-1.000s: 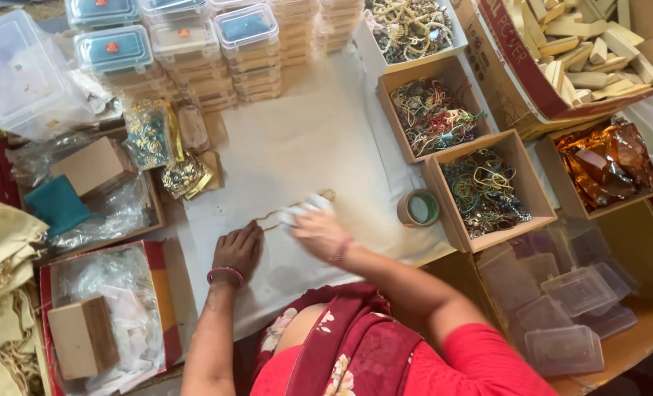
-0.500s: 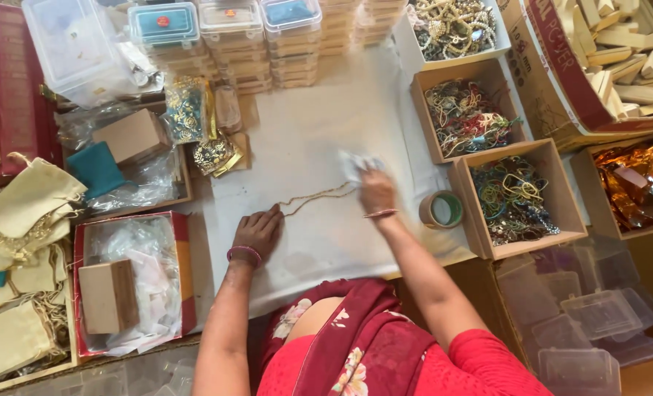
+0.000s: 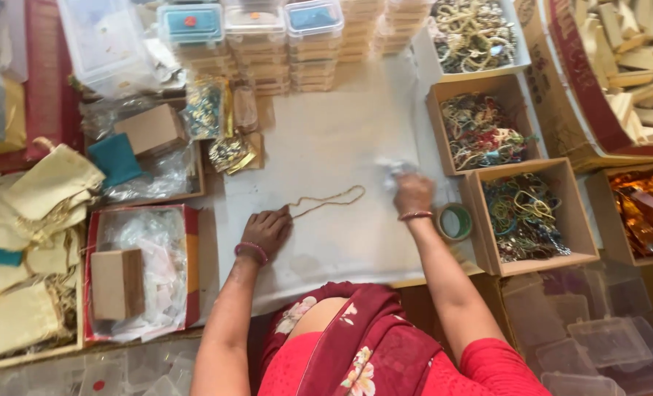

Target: The person cleans a gold chain using a white cloth on a table covered with a white sheet. They then place the chain into a small blue pouch and put the pouch into a clear plastic container. The person repeats this process with a second gold chain, cleaning it and packaging it similarly.

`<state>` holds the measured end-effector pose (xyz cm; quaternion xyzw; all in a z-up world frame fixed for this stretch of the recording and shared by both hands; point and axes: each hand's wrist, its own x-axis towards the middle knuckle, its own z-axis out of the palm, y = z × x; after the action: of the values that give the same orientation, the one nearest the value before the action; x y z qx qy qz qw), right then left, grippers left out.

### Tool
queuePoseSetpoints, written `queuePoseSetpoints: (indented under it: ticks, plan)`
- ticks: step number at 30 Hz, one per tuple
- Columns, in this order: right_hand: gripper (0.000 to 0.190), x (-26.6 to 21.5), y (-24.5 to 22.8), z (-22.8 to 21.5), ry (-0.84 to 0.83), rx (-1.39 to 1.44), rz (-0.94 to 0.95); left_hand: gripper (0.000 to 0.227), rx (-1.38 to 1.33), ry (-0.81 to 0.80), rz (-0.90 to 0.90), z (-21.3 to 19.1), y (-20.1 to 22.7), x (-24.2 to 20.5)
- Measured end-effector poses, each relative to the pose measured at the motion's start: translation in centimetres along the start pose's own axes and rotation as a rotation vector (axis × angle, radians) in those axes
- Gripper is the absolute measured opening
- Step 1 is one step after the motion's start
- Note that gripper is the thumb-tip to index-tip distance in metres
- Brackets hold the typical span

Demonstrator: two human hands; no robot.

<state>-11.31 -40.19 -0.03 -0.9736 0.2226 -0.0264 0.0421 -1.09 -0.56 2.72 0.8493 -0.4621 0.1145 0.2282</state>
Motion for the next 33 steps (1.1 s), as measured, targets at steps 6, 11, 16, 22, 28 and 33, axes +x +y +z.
queuePoseSetpoints:
  ticks: [6,11,16,22,28,33]
  plan:
    - [0.038,-1.2,-6.0,-0.6,0.347,0.190,-0.466,0.035,-0.246,0.091,-0.736,1.0,1.6,2.2]
    - [0.030,-1.5,-7.2,0.9,0.188,0.242,-0.434,0.024,-0.131,-0.271,-0.780,3.0,-0.1,2.7]
    - [0.018,1.3,-5.7,0.4,0.219,0.302,-0.367,0.018,-0.298,-0.116,-0.721,3.9,-1.4,3.2]
    - [0.016,1.2,-2.2,1.0,0.190,0.208,-0.489,0.012,0.036,-0.181,-0.097,4.9,-1.8,1.3]
    - [0.038,-1.0,-1.4,-1.1,0.432,-0.052,-0.244,0.037,0.014,-0.156,0.078,0.4,0.9,1.2]
    - [0.038,-0.2,-4.8,6.7,0.304,0.212,-0.254,0.039,0.009,-0.141,0.094,0.3,0.2,0.7]
